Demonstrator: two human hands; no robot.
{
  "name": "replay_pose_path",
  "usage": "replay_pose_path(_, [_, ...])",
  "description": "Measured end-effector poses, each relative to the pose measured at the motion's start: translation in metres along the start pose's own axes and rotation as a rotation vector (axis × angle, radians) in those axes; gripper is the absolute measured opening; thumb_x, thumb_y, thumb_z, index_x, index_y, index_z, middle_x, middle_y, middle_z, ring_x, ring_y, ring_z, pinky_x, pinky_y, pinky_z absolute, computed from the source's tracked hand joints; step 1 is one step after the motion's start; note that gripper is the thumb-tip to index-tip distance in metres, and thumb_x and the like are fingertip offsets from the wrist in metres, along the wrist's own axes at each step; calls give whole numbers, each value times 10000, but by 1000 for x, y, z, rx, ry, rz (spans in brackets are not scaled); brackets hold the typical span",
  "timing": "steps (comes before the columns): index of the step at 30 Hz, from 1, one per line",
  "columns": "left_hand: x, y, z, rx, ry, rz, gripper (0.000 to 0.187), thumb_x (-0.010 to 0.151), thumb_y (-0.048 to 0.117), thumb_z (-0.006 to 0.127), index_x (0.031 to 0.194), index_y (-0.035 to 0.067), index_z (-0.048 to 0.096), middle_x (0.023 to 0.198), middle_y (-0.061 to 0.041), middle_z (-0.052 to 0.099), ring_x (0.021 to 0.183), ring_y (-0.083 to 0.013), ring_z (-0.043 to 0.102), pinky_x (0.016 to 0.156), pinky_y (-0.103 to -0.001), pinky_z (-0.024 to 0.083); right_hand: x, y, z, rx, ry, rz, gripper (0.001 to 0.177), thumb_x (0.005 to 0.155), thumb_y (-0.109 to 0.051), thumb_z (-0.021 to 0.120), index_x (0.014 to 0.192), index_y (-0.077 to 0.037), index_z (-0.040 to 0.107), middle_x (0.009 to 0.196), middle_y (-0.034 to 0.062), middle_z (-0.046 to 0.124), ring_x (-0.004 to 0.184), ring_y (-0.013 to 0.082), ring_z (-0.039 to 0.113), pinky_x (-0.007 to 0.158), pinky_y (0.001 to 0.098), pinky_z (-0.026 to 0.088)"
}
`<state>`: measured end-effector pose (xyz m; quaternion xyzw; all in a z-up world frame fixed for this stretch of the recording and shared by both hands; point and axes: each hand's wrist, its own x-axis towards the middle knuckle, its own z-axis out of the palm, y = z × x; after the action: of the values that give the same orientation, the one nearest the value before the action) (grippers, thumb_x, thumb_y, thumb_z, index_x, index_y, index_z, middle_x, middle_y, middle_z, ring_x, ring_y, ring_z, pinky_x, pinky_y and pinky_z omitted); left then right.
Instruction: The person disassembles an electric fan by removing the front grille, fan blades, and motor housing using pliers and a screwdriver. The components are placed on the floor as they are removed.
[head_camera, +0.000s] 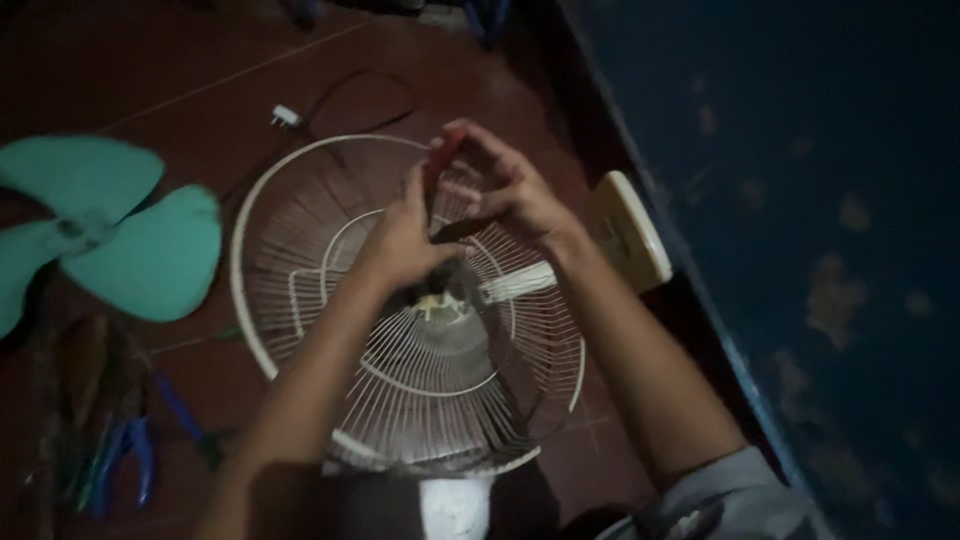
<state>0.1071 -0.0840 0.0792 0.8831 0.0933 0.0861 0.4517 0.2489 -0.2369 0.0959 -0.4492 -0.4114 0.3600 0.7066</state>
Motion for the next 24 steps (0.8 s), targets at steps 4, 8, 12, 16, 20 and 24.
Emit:
replay_pose_path(4, [25,-21,6,-412,-49,205,878,647,134,883,1434,69,499,1259,-123,717,1188,-290,688,1031,-454,541,-4,-6,-3,-44,-210,-1,888,714,228,624,1517,-108,450,1531,97,497,1518,325,417,1274,495,348])
replay_pose_path(8, [51,-34,4,-438,-332,10,645,631,77,887,1246,58,695,1179,-122,768,1088,-259,731,988,-431,575,-1,-18,-2,-264,-315,19,1004,668,203,681,1583,-126,430,1609,124,497,1540,373,444,1287,493,365])
replay_pose_path(12, [61,-33,4,-358,-350,-13,688,597,53,885,1256,85,690,1199,-80,767,1135,-238,705,1013,-424,522,3,-33,9,-235,-236,215,1023,665,73,746,1582,-165,361,1640,135,409,1553,350,388,1207,560,389])
replay_pose_path(16, [52,-36,10,-422,-302,-132,836,559,102,900,1326,179,576,1178,-92,769,1101,-273,727,999,-456,552,1,-73,25,-367,-171,423,1001,734,-374,786,1591,-201,300,1624,210,355,1456,451,408,1084,663,422])
replay_pose_path(20, [48,-42,24,-225,-235,82,701,609,180,945,1251,126,671,1147,-81,780,1098,-211,711,1021,-414,505,24,-126,41,-601,-108,885,1159,682,-849,476,1612,-184,287,1607,269,342,1386,553,439,1039,671,436])
replay_pose_path(24, [49,-49,37,-57,-224,204,372,753,271,825,1104,152,787,1064,-40,789,961,-162,764,895,-337,594,41,-108,74,-1078,-251,1356,1164,682,-850,530,1592,-177,262,1623,230,335,1428,494,427,1077,660,478])
